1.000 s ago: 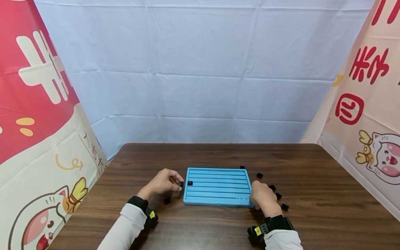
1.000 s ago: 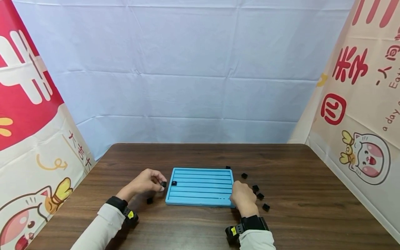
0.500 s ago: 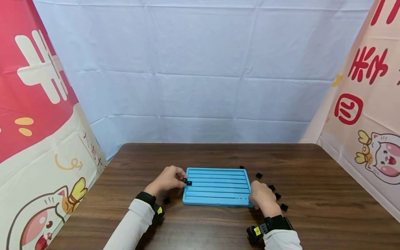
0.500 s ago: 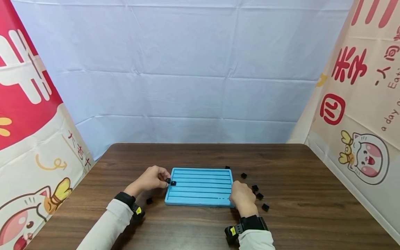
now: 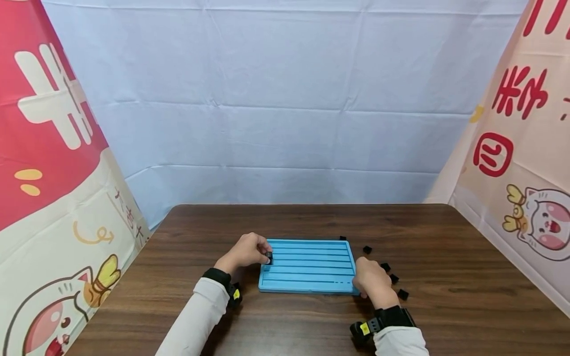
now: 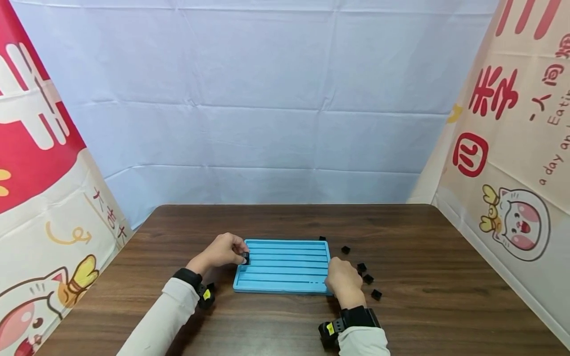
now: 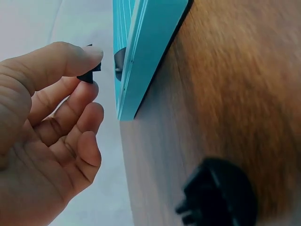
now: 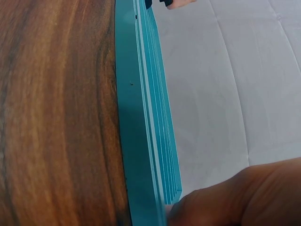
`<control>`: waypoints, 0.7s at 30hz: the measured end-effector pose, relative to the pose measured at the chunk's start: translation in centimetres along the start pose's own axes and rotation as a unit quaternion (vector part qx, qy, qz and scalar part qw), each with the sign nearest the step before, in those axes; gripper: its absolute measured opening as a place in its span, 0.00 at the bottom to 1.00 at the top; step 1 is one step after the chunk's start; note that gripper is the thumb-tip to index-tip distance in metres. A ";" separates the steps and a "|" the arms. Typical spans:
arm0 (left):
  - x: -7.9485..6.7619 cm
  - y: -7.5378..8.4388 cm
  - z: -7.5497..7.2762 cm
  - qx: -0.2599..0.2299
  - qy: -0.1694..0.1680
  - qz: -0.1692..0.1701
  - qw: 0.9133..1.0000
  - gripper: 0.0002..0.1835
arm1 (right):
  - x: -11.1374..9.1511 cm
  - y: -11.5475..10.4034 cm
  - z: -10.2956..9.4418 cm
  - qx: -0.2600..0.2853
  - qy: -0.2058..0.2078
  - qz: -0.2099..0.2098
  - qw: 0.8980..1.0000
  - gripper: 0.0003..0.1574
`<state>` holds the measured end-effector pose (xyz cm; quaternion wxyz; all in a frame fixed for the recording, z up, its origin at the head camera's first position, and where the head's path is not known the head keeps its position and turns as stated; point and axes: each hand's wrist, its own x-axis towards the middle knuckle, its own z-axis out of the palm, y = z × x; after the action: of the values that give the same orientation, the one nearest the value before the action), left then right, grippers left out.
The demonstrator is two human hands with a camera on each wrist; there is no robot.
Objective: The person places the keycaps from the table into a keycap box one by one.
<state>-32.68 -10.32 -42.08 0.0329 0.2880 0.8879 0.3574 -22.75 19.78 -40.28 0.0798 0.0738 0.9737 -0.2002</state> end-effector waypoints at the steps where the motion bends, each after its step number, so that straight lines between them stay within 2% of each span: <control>1: 0.1 0.0 0.1 0.001 -0.001 -0.001 1.000 0.08 | 0.0 0.0 0.0 0.000 -0.001 0.000 1.000 0.06; 10: 0.6 0.3 0.3 -0.008 -0.011 -0.003 1.000 0.09 | 0.2 0.0 0.0 -0.001 -0.003 -0.001 1.000 0.06; 21: 1.2 0.7 1.1 0.019 -0.019 0.010 1.000 0.09 | 0.0 0.1 0.0 0.003 -0.003 -0.005 1.000 0.06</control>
<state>-33.00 -8.62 -42.21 0.0413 0.3039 0.8908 0.3354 -22.76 19.90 -40.37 0.0815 0.0685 0.9732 -0.2040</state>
